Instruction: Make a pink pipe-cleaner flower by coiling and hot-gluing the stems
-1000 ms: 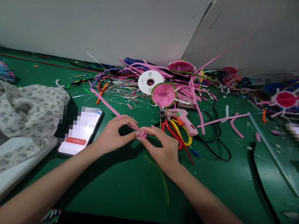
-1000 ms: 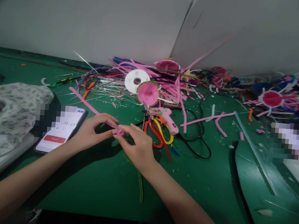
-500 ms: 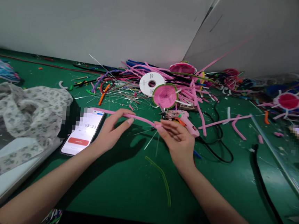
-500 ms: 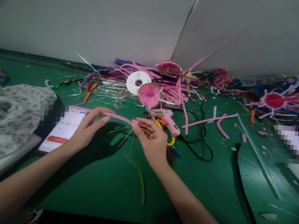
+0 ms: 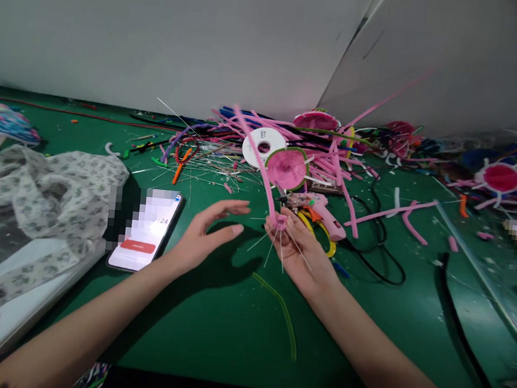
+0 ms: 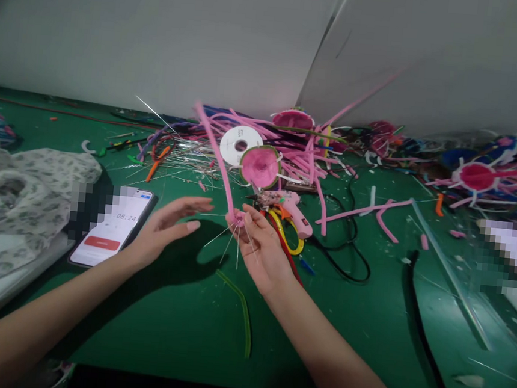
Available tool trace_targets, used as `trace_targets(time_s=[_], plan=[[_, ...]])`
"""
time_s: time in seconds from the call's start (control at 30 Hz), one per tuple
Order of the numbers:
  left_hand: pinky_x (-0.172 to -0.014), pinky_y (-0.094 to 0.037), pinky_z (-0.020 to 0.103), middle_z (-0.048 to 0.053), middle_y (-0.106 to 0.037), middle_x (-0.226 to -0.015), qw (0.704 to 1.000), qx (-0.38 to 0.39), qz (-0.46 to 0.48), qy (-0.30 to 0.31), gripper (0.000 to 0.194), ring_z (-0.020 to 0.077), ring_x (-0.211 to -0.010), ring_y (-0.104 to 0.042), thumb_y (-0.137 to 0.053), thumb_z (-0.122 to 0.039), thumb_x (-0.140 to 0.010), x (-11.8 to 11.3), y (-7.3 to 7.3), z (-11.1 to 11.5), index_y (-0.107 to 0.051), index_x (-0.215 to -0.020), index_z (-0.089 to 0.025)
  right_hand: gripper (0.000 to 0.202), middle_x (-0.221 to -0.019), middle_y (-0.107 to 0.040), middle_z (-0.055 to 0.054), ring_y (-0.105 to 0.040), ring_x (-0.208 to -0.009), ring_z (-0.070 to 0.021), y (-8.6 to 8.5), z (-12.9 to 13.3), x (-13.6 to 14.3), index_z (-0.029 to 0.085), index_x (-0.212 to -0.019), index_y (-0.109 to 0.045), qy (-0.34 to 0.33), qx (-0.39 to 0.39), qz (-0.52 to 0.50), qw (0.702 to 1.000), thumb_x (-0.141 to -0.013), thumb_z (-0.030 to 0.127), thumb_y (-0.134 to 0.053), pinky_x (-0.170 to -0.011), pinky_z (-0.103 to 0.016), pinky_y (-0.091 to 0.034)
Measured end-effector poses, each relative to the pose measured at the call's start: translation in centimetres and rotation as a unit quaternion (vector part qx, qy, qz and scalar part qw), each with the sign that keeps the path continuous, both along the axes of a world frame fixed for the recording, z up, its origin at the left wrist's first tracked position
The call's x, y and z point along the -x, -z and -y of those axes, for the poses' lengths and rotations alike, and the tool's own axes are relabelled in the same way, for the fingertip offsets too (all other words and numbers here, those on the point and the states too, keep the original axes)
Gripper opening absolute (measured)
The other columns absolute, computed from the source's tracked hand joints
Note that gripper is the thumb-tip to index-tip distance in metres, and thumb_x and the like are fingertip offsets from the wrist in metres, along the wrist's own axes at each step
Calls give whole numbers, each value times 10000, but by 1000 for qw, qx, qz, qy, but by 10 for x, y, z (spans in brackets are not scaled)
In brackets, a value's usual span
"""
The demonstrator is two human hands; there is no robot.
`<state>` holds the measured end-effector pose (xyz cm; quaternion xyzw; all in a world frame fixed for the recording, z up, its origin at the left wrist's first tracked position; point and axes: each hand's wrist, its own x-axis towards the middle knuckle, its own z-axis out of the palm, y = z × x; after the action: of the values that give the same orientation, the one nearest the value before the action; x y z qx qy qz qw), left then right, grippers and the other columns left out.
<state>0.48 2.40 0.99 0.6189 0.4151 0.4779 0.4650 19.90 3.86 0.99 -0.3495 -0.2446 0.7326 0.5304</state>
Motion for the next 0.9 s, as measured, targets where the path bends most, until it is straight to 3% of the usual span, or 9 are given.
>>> trace_targets(time_s=[0.13,0.43,0.53,0.67,0.9], plan=[[-1029,-407,405,55,-635,-1196,999,-21,-32,16,378,208,-1141,-568,-653,-274,-819,-10,-2,7,-607,-1194,-256,293,-794,-730,42,-700,-810,-107,3,3,4,220,-869,-681,-14,20,-12,1000,-614,237,-826,-863,-223,-548],[-862,-475,344,41,-668,-956,988,-58,-114,-81,200,172,-922,-622,-717,-307,-755,-16,0,8,-648,-905,-194,268,-877,-745,0,-702,-843,-118,7,8,10,210,-870,-666,-17,18,10,1000,-644,230,-809,-830,-213,-540],[-830,-474,334,31,-657,-885,987,-67,-130,-71,177,166,-874,-618,-729,-315,-742,-18,0,9,-615,-770,-183,267,-852,-744,7,-694,-799,-95,7,11,11,215,-877,-668,-28,6,29,999,-649,223,-807,-759,-174,-534],[-817,-475,331,21,-659,-868,988,-63,-129,-61,132,157,-847,-619,-692,-316,-787,-19,3,8,-646,-755,-196,260,-816,-743,14,-677,-763,-67,5,17,14,213,-883,-678,-48,-4,43,998,-657,219,-805,-732,-139,-512],[-911,-441,358,27,-672,-944,993,-39,-107,-28,157,171,-974,-604,-657,-300,-825,-15,7,6,-691,-697,-217,258,-832,-743,14,-679,-786,-73,5,16,14,217,-900,-674,-55,-4,41,998,-671,214,-793,-758,-157,-516]])
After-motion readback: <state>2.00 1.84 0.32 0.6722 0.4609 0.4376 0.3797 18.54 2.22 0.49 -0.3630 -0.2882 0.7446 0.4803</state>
